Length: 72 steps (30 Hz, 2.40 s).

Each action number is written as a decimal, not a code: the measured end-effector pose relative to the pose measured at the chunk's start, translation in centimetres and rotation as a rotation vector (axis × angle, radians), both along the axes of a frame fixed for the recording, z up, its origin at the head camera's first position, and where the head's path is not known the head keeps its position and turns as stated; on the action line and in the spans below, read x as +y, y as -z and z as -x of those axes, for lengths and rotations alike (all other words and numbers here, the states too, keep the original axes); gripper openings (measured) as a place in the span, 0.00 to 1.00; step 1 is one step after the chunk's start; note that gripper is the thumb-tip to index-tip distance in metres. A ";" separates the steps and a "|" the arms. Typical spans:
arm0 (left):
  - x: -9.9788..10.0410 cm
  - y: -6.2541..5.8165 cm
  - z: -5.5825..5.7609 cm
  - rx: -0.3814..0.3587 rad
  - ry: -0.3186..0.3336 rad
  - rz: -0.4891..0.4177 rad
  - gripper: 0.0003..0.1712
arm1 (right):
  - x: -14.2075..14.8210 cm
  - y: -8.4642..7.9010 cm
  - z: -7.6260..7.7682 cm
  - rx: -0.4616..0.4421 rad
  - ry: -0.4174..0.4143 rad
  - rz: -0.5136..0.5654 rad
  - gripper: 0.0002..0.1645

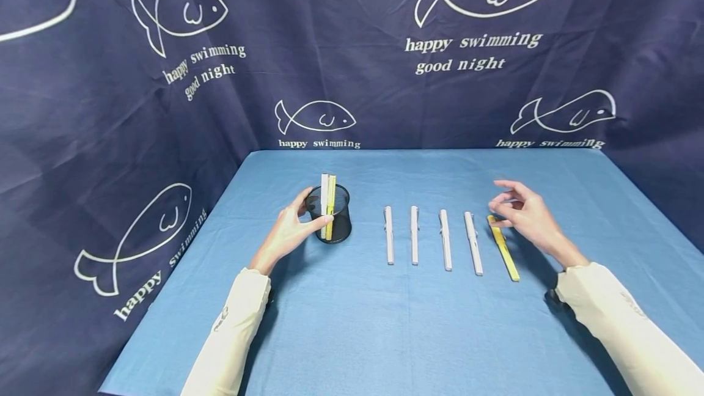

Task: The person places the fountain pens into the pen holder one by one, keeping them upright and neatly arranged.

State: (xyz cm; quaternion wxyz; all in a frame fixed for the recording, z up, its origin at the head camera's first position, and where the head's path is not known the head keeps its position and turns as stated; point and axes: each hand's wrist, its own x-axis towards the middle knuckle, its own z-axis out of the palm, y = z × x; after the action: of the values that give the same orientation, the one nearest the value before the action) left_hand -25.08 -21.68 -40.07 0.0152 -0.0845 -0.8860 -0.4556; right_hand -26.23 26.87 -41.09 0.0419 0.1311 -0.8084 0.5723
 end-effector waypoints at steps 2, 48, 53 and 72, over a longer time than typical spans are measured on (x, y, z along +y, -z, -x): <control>0.0 0.0 0.0 -0.004 -0.003 -0.001 0.54 | 0.2 0.1 0.0 -0.003 -0.005 0.007 0.33; -0.1 -0.1 0.0 -0.016 0.010 -0.022 0.56 | 2.5 0.3 -0.9 -0.286 -0.062 -0.068 0.36; -0.1 -0.1 0.0 -0.012 0.007 -0.019 0.55 | 2.5 0.3 -0.9 -0.337 -0.082 -0.085 0.37; -0.1 0.0 -0.1 -0.002 0.009 -0.020 0.55 | 2.3 0.3 -1.0 -0.436 -0.081 -0.145 0.43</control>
State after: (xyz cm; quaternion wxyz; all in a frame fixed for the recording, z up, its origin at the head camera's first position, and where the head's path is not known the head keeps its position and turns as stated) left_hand -25.02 -21.83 -40.05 0.0129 -0.0878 -0.8812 -0.4644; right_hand -25.27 29.15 -41.34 -0.1662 0.0392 -0.8315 0.5287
